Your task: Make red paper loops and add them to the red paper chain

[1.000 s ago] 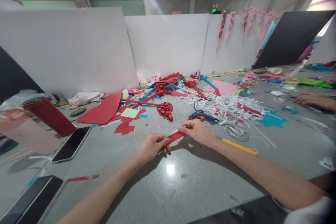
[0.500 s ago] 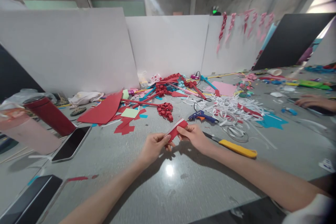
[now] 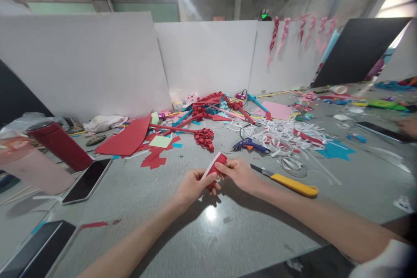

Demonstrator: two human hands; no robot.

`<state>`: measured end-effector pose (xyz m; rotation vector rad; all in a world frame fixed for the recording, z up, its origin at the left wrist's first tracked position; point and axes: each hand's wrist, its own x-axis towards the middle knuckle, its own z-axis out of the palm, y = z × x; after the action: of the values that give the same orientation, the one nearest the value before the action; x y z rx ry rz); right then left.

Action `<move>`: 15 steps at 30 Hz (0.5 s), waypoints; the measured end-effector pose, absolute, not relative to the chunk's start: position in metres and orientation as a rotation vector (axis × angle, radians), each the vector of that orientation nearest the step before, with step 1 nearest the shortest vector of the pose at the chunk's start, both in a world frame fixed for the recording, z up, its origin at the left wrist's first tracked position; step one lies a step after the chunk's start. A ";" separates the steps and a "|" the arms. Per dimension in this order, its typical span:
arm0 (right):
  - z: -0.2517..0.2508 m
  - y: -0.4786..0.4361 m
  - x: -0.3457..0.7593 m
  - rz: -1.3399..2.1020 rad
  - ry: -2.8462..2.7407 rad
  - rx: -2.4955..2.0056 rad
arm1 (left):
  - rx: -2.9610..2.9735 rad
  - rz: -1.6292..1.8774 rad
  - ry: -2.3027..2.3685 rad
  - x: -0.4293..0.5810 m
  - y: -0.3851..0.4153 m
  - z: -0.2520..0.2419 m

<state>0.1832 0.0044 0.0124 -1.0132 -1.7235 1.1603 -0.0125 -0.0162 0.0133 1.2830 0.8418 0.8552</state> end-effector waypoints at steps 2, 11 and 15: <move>0.011 0.002 0.181 1.184 -1.744 -1.003 | 1.288 0.845 0.848 -0.011 -0.017 0.013; 0.015 0.005 0.182 1.140 -1.703 -1.030 | 1.267 0.842 0.853 -0.011 -0.016 0.013; 0.016 0.012 0.185 1.182 -1.627 -1.018 | 1.240 0.870 0.831 -0.010 -0.015 0.007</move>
<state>0.1855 0.0122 0.0158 -1.0179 -1.6269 1.1823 -0.0104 -0.0152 0.0069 1.2402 0.8308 0.8703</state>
